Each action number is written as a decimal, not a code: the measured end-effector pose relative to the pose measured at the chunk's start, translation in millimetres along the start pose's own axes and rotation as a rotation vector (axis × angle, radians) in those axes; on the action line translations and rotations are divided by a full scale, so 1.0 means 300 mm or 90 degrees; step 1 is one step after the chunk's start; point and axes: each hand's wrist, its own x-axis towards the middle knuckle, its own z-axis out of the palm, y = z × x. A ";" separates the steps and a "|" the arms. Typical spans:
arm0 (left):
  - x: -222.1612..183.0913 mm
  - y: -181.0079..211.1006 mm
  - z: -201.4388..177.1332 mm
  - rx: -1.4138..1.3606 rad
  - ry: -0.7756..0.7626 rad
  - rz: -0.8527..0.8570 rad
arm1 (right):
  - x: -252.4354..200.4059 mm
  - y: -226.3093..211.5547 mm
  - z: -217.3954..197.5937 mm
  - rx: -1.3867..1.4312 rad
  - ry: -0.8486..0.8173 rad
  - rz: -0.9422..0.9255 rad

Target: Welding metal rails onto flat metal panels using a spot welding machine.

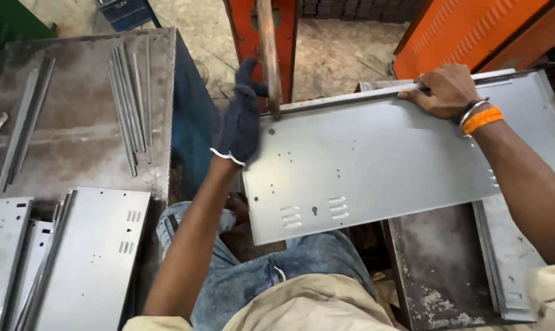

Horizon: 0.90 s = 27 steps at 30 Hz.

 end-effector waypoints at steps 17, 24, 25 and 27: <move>-0.035 0.134 -0.487 0.492 -0.234 -0.124 | 0.133 -0.505 -0.155 0.073 -0.060 0.034; -0.098 0.067 -0.778 0.553 -0.199 -0.267 | 0.137 -0.528 -0.043 0.165 0.115 -0.162; -0.099 0.071 -0.791 0.556 -0.198 -0.309 | 0.136 -0.528 -0.014 0.164 0.059 -0.097; -0.109 0.114 -0.779 0.583 -0.183 -0.223 | 0.147 -0.564 -0.017 0.166 0.095 -0.116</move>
